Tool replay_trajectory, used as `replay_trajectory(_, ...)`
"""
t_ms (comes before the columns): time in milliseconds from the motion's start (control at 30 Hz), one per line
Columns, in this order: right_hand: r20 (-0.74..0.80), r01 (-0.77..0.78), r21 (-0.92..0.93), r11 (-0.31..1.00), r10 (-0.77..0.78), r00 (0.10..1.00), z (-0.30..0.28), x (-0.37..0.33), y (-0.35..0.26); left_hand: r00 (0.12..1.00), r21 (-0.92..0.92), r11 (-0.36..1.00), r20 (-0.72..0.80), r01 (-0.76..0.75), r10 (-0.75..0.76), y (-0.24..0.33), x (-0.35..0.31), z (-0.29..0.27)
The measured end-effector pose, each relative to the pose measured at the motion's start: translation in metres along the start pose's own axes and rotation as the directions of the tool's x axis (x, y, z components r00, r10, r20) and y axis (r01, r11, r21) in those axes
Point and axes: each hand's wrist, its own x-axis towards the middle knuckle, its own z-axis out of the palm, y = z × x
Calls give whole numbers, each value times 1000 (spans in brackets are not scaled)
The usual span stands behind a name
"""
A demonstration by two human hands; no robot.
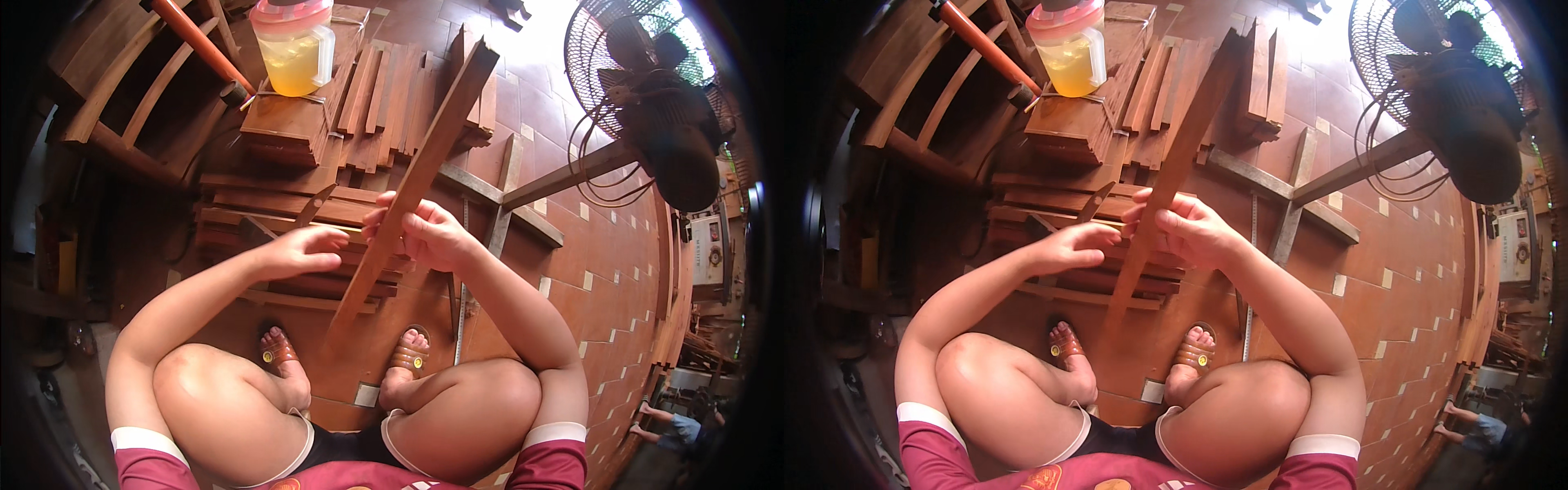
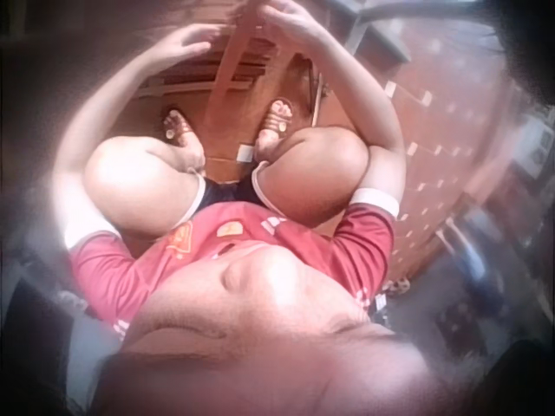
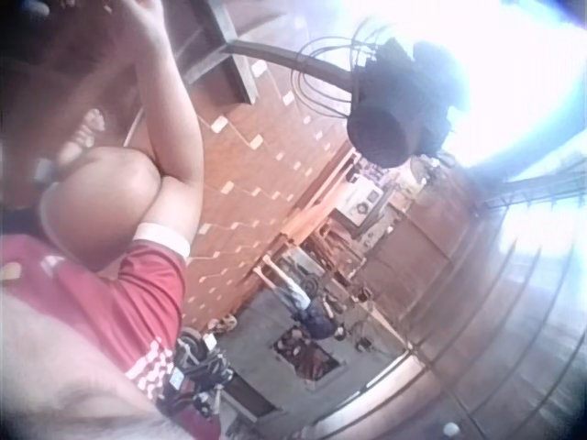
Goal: The person sits on the floor and repeatedly measures wooden planks using a metal ruler and a try square. They handle each plank individually, aligning the tools to check dimensions and angles, then set the planks aside.
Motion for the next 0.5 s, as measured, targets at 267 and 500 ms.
replay_trajectory(267,-185,-144,-340,929,84,979,-7,18,-30,983,-296,945,157,139,-96,3,3,29)
replay_trajectory(500,-849,-862,-444,244,193,492,-163,-123,-39,980,-140,970,17,199,-199,-18,-13,12)
